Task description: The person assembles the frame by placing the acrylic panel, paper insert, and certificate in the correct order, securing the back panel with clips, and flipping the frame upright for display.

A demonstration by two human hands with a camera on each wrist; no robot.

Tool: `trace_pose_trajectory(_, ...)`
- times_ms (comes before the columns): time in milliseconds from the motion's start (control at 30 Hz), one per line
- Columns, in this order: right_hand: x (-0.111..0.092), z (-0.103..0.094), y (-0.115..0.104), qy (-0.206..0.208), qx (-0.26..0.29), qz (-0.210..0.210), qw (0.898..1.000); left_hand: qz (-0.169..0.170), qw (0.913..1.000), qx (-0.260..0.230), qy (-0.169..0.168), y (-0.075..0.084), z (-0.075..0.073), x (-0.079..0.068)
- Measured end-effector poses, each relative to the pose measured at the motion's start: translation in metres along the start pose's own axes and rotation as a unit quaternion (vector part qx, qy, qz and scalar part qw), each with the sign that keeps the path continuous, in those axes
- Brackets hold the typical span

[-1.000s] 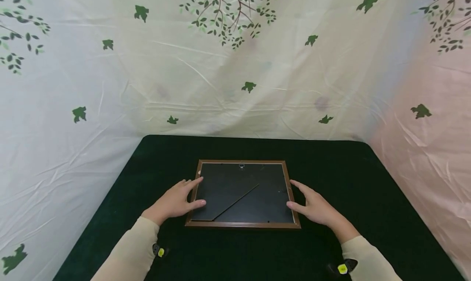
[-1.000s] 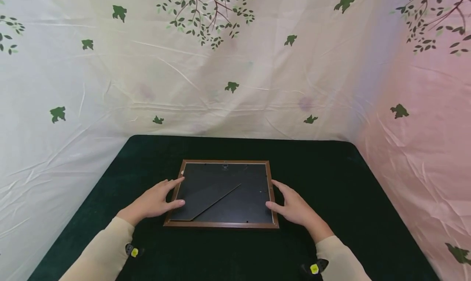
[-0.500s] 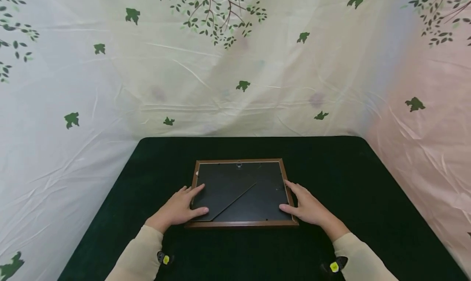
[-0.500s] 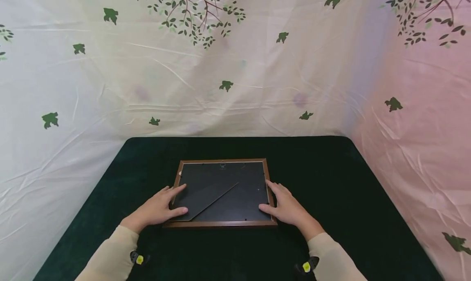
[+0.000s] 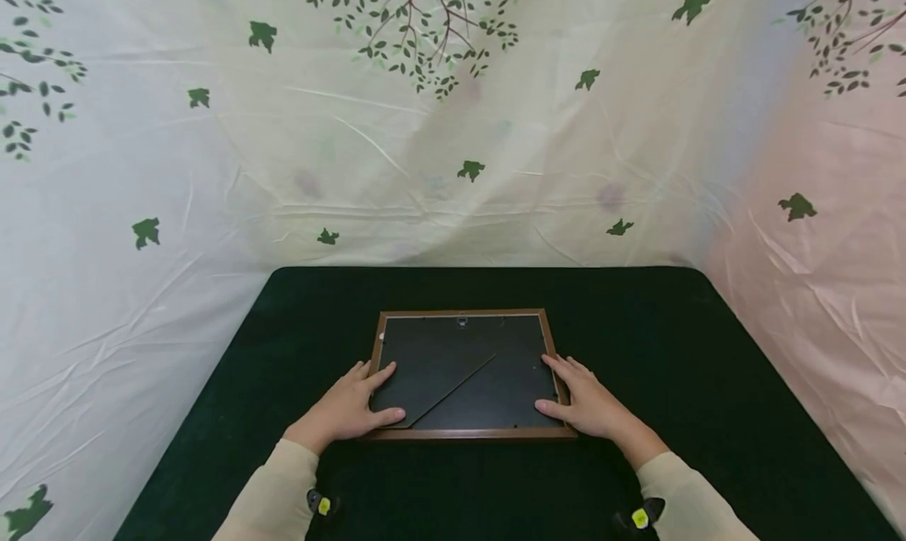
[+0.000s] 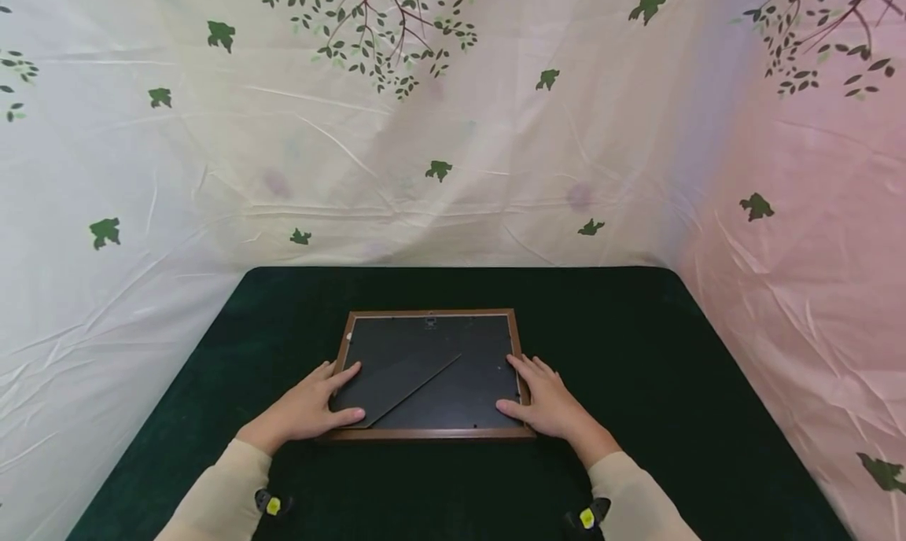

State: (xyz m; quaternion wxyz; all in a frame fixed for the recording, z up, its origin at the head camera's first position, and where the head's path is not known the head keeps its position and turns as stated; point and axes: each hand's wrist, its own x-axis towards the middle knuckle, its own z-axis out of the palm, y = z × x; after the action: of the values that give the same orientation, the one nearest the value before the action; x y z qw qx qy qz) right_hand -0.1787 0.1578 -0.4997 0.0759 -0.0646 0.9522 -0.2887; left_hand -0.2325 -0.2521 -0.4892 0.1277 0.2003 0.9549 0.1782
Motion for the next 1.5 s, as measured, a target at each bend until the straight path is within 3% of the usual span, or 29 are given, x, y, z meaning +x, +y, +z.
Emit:
trace_pose_trajectory(567,0.001,0.001,-0.001,0.006,-0.002,0.001,1.0,0.003,0.9998,-0.011,0.013,0.001,-0.001,-0.001)
trace_pose_trajectory(1100,-0.003,0.003,-0.01,0.021,-0.013,0.017,1.0,-0.017,0.9991,-0.02,0.032,0.006,0.004,-0.003)
trace_pose_trajectory(1267,-0.005,-0.002,-0.018,0.043,-0.003,0.019,0.999,-0.007,0.9968,-0.033,0.072,0.013,0.0,-0.007)
trace_pose_trajectory(1500,-0.008,-0.01,-0.027,0.083,0.04,0.007,0.996,0.045,0.9848,-0.068,0.153,0.021,-0.007,-0.008)
